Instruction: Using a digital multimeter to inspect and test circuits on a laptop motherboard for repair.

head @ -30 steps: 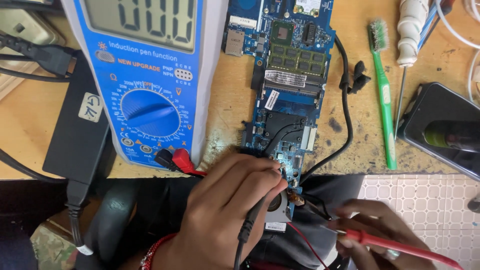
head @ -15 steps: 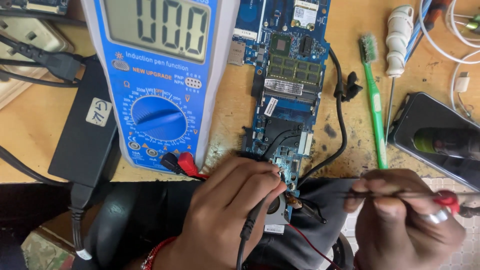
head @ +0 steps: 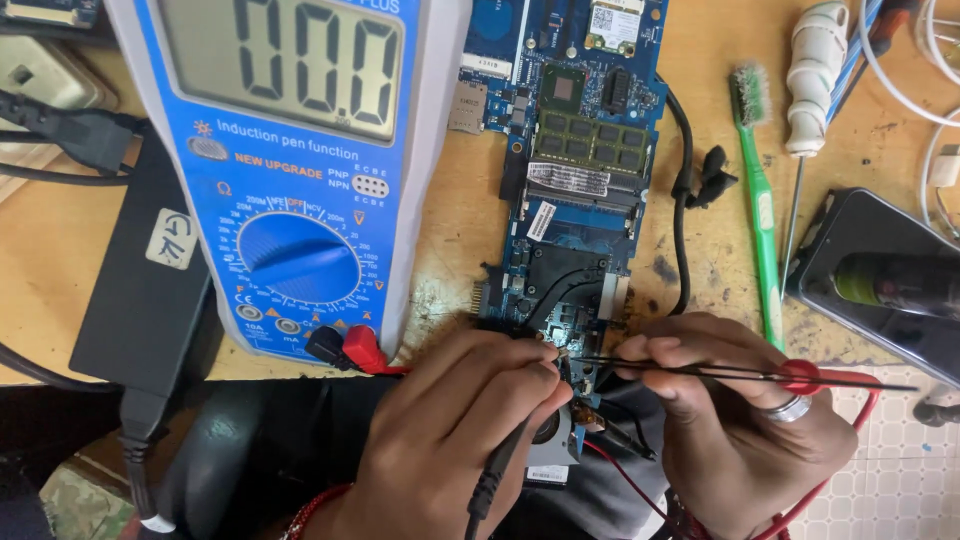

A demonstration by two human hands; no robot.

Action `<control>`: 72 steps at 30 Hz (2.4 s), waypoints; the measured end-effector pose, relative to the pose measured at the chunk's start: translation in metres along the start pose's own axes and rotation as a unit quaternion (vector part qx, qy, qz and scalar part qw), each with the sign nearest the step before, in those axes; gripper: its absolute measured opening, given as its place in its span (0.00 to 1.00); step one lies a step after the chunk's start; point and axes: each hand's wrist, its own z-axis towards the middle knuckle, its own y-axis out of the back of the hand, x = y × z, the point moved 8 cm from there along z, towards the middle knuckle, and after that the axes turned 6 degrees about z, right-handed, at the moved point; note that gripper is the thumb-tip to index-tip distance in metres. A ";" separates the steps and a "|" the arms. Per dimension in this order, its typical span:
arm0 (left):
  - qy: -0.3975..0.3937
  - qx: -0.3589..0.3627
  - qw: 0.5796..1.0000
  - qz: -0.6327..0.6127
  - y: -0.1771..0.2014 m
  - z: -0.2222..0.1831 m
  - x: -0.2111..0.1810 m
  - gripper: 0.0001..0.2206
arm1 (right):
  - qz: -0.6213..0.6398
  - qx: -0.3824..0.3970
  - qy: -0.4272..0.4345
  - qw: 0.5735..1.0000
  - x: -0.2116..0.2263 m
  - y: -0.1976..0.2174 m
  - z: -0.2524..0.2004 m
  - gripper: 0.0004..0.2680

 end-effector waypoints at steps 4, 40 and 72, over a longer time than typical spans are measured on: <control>-0.006 -0.005 1.000 0.004 0.000 0.000 0.000 0.04 | 0.006 -0.021 0.000 1.000 0.000 -0.002 -0.003 0.04; -0.013 -0.009 1.000 -0.003 0.001 0.000 0.000 0.04 | -0.039 0.005 0.010 0.999 0.001 -0.004 -0.002 0.05; 0.003 0.003 1.000 -0.018 0.013 -0.004 -0.006 0.03 | -0.121 0.064 0.020 0.990 0.048 -0.024 0.016 0.04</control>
